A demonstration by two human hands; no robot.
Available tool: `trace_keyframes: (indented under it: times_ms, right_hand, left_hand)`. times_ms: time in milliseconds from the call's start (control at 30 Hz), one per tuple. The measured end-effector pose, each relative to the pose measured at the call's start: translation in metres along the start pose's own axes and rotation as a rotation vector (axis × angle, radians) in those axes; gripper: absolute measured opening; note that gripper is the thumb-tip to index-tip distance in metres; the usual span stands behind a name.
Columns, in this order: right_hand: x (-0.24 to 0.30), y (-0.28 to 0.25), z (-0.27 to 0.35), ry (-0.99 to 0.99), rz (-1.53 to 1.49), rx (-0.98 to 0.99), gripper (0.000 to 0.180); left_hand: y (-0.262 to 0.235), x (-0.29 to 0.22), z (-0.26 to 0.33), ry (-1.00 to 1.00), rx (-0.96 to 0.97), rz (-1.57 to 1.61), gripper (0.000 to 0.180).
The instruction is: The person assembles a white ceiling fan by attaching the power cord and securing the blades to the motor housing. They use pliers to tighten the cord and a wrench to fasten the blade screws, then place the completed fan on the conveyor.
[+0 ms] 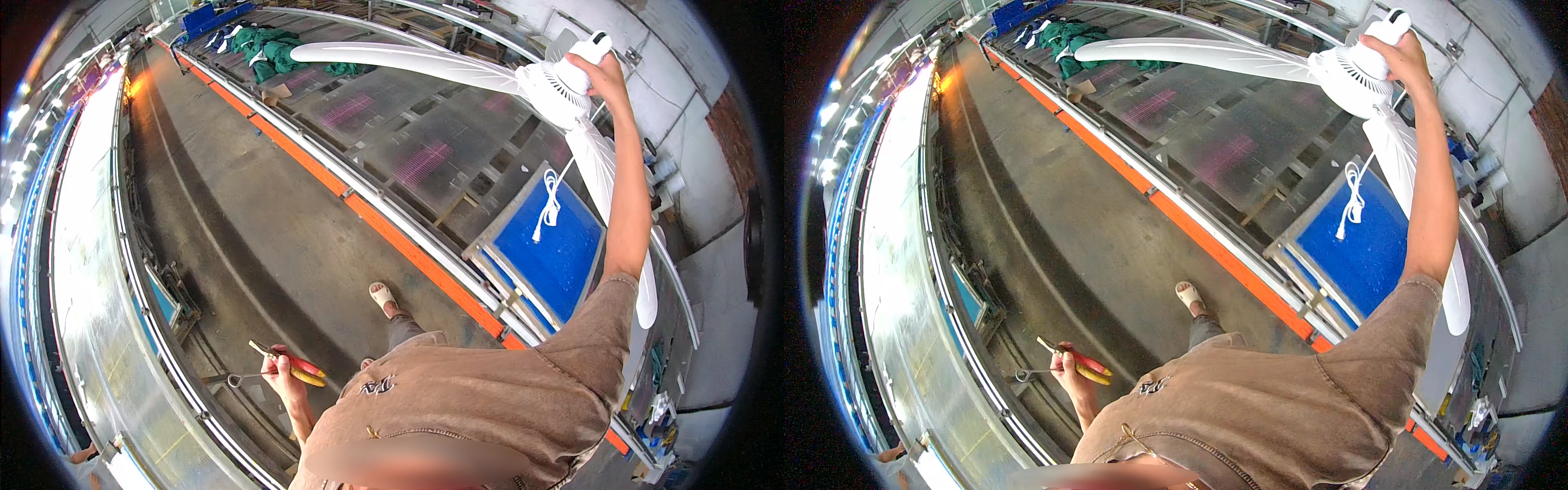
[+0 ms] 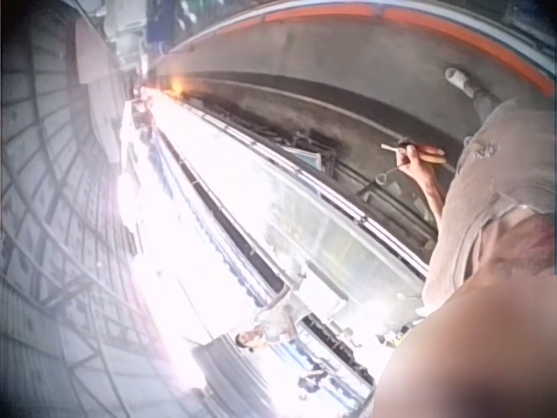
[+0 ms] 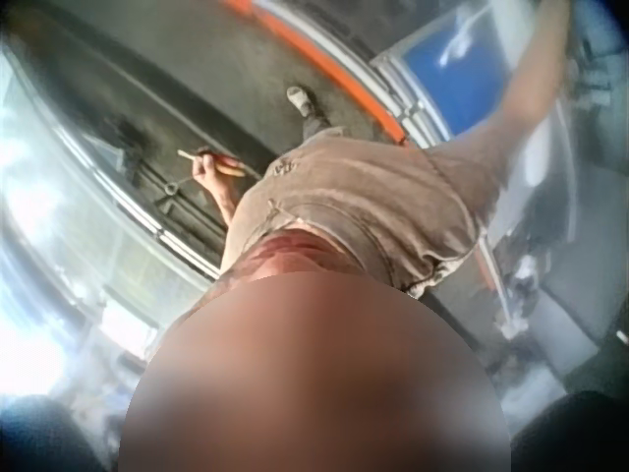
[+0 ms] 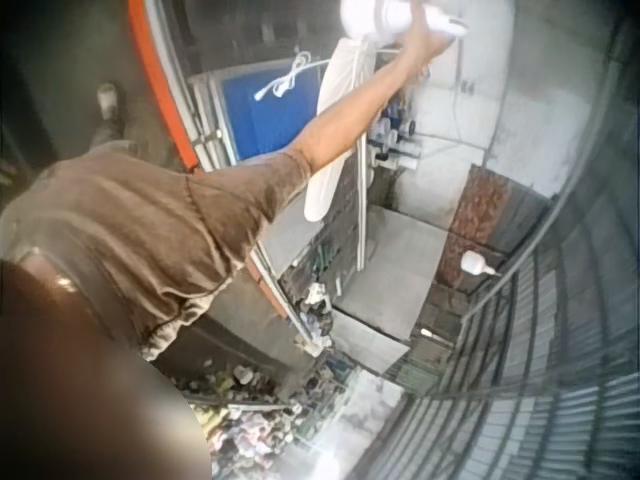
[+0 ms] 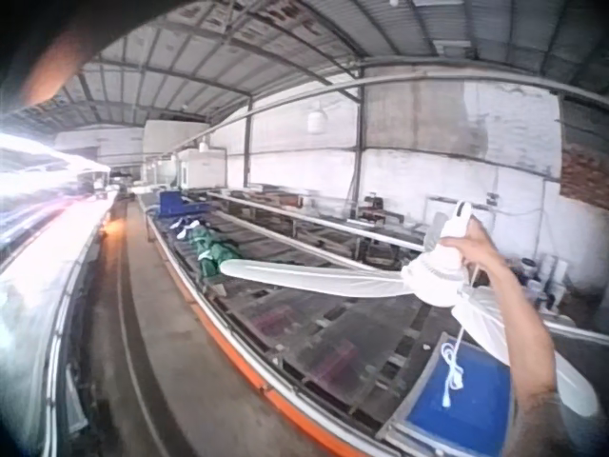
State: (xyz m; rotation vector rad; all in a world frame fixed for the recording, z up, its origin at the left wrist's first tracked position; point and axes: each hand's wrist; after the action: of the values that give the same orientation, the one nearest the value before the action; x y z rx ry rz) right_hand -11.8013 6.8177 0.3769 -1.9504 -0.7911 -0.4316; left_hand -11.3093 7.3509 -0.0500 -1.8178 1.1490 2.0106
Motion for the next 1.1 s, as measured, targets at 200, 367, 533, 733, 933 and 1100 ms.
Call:
trace_keyframes:
  times_ms: [200,367,533,733,933,1100]
  right_hand:
    - [-0.062,0.141,-0.114,0.078,0.069,-0.045,0.072]
    - [-0.131,0.283,-0.177,0.18,0.043,0.0,0.056]
    - [-0.176,0.402,-0.223,0.187,0.049,-0.059,0.064]
    - [-0.197,0.535,-0.251,0.267,-0.08,0.017,0.116]
    - [-0.181,0.64,-0.236,0.421,-0.151,0.05,0.14]
    - [-0.196,0.712,-0.228,0.447,-0.105,0.073,0.134]
  left_hand:
    - [0.03,0.036,-0.081,0.099,-0.148,-0.013,0.029]
    - [0.092,0.049,-0.147,0.114,-0.306,0.019,0.027]
    - [0.131,0.064,-0.197,0.117,-0.307,0.009,0.031]
    - [0.162,0.069,-0.234,0.13,-0.301,-0.084,0.032]
    - [0.187,0.069,-0.24,0.142,-0.353,-0.225,0.03]
    - [0.198,0.07,-0.232,0.157,-0.456,-0.333,0.029]
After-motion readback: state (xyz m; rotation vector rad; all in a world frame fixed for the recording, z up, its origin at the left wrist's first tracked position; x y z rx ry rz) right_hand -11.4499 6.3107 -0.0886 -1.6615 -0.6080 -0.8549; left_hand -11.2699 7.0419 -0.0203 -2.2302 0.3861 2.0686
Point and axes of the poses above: each hand's wrist, its own z-axis away from the middle knuckle, its own y-axis out of the palm, x = y × z, and after that the axes turned 2 degrees about y, right-handed
